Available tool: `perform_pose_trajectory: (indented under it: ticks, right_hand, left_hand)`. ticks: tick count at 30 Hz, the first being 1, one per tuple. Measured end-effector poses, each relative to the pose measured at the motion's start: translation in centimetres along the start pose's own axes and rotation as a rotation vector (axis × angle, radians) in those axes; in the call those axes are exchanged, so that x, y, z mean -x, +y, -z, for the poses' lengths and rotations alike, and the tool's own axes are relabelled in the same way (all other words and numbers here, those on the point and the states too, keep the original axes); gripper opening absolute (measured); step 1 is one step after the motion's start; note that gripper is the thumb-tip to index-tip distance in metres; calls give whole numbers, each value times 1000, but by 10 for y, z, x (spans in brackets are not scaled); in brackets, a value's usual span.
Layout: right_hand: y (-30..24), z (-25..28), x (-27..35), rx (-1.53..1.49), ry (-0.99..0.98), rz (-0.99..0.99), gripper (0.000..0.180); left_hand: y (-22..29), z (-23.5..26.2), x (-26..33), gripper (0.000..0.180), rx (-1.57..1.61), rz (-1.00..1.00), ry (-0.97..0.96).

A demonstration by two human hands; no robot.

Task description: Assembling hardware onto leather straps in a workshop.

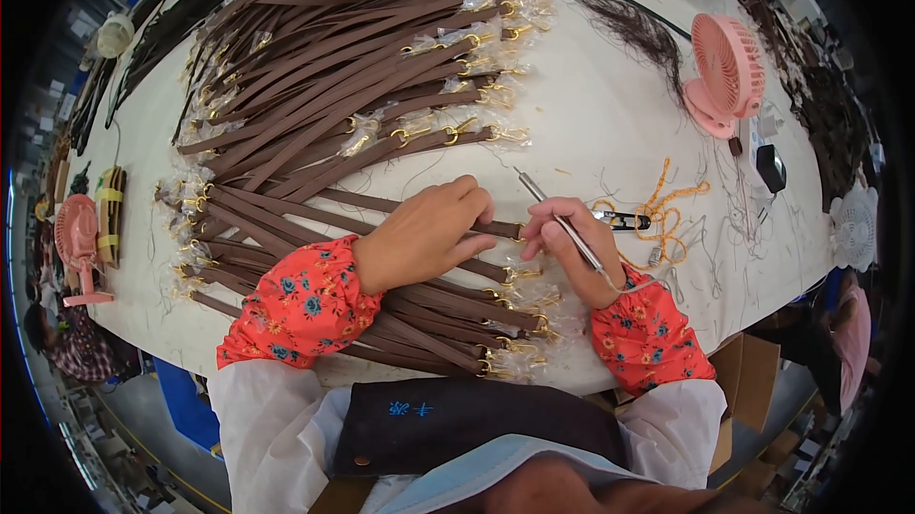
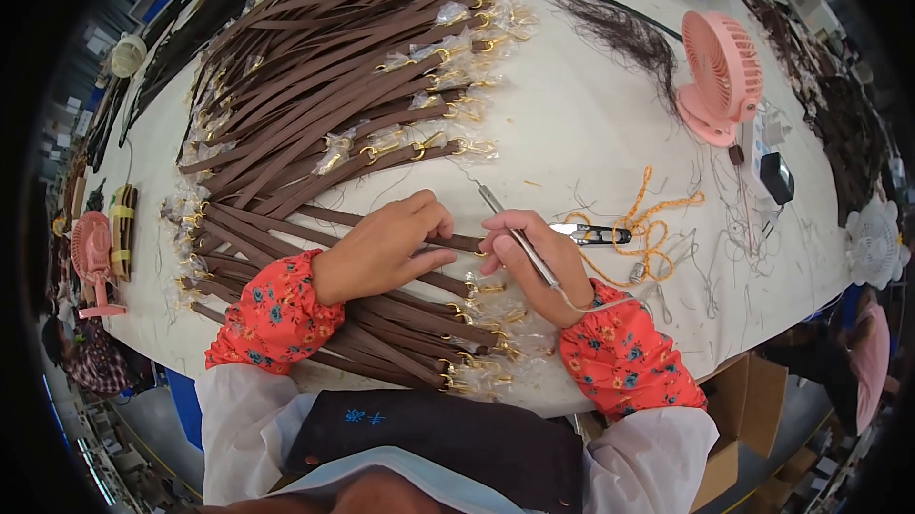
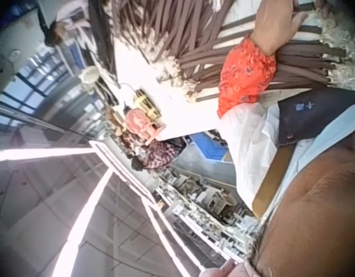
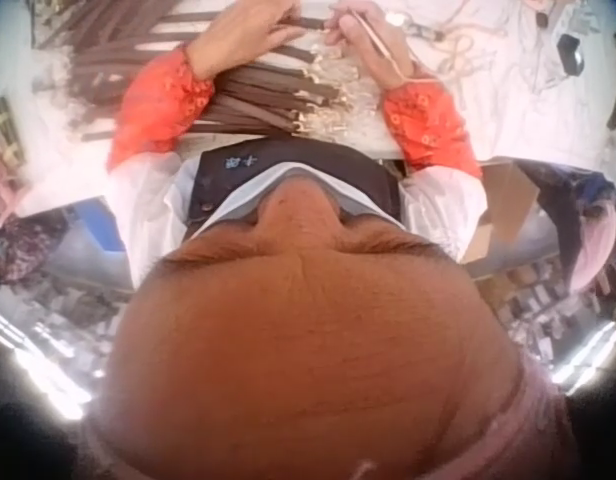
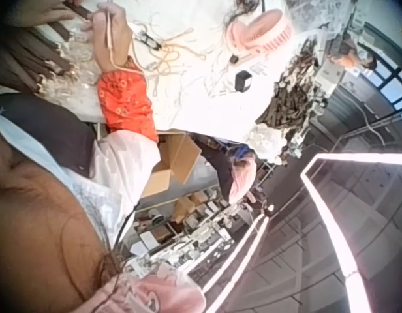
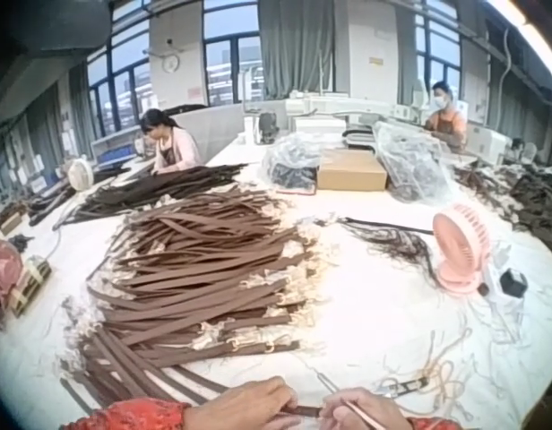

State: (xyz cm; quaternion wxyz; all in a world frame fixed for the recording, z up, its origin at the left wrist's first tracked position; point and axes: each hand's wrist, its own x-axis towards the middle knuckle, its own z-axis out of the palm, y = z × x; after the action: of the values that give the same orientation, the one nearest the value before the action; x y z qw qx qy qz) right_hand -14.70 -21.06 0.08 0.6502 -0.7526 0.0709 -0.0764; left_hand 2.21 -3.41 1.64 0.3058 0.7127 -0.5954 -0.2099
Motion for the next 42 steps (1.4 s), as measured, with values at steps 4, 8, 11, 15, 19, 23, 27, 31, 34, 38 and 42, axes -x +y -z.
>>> perform_pose_trajectory:
  ticks: [4, 8, 11, 15, 19, 23, 27, 31, 34, 38, 42]
  right_hand:
    - [0, -2, -1, -38, 7, 7, 29]
    - [2, -2, -1, -57, 22, -21, 31]
    - [3, -2, -1, -99, 28, -33, 32]
    - [1, -2, -1, -192, 47, -67, 33]
    - [5, 1, 0, -253, 35, -66, 33]
    - [3, 3, -2, -219, 17, -78, 33]
    - [4, 2, -1, -223, 12, -68, 31]
    - [4, 3, -1, -210, 8, -73, 31]
    - [5, 3, -1, -234, 12, -67, 31]
    - [4, 1, 1, -273, 43, -59, 32]
    - [6, 2, 1, -335, 49, -69, 31]
  left_hand:
    - [-4, -11, -3, 24, -105, 1, 22]
    - [-8, -12, -8, 21, -114, 4, -20]
    - [-8, -11, -9, 19, -121, -17, -44]
    - [-10, -11, -6, 17, -48, -31, 26]
    - [-13, -14, -5, 16, 10, -1, 73]
    - [-9, -15, -4, 16, 89, 45, 90]
    - [-3, -13, -4, 15, -81, -71, 83]
    - [-5, -23, -5, 13, -204, -117, 111]
    - [-2, -26, -5, 13, -446, -152, 87]
    - [-7, -32, -7, 14, -438, -121, 126]
    - [-11, -31, -8, 15, -205, -91, 195]
